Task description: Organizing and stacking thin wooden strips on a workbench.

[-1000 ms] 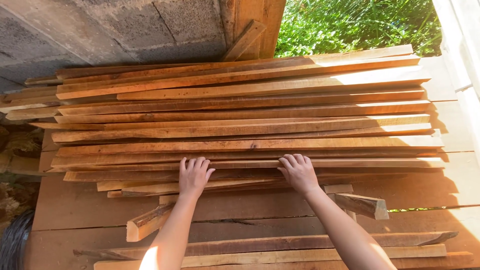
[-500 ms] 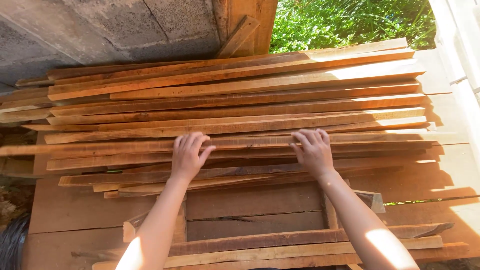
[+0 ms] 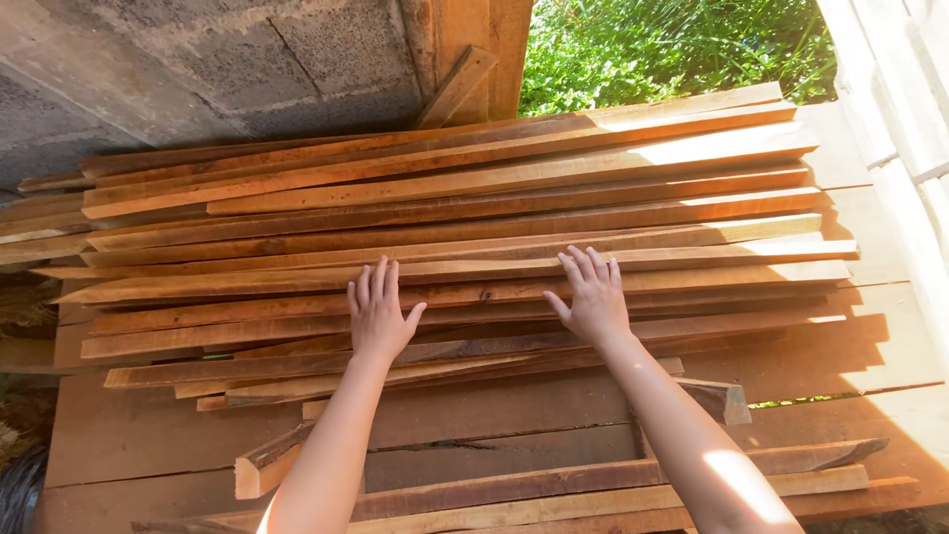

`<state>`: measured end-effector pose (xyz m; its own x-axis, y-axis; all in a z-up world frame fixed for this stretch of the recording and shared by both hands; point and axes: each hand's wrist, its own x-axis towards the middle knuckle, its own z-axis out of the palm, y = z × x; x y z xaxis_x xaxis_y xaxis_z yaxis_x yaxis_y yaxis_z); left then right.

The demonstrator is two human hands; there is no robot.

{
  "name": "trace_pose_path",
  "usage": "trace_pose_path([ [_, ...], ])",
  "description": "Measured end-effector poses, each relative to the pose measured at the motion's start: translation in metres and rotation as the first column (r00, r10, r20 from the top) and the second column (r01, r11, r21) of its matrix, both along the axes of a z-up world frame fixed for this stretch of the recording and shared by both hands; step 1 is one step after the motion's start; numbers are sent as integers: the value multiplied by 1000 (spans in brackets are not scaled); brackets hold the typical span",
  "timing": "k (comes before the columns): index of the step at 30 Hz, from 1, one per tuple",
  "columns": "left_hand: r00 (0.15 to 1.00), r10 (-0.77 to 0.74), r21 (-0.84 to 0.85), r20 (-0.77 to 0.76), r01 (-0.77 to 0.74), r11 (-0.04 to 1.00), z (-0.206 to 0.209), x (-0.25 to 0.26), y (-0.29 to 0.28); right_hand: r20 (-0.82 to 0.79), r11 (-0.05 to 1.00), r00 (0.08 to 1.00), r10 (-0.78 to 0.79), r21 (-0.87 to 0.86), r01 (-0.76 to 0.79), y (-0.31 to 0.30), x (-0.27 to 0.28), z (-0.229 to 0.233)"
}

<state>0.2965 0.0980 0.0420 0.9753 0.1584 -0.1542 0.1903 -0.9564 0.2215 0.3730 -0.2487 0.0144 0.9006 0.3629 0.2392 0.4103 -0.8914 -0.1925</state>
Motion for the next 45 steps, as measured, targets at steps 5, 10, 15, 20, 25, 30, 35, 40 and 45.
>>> trace_pose_path([
  [5,982,-70,59,174,61,996,-46,8,18,223,985,964,146,61,-163,11,5,-52],
  [10,994,-109,105,-28,112,988,-51,-17,7,145,987,976,160,-17,-159,25,-24,-37],
  [15,983,-18,132,-181,42,990,-38,-18,4,133,989,985,110,-115,-95,26,-26,-44],
  [20,971,-134,169,-199,169,971,-40,-29,20,-175,934,971,165,-290,-211,20,-22,-38],
  [25,978,-192,26,-84,195,980,-23,-57,32,-344,938,927,146,-251,-241,6,-47,8],
  [30,955,-266,-95,128,279,956,74,-85,17,-515,969,855,61,-176,-175,-11,-65,129],
  [35,931,-249,-167,268,299,939,169,-128,-17,-635,993,772,-29,-106,-50,-22,-101,226],
  [40,984,-154,-128,-85,142,982,153,-185,-46,-818,963,557,-146,-247,-110,-38,-151,195],
  [45,991,-129,-275,-21,119,954,91,-222,-63,-799,981,580,-163,-192,11,-48,-195,124],
])
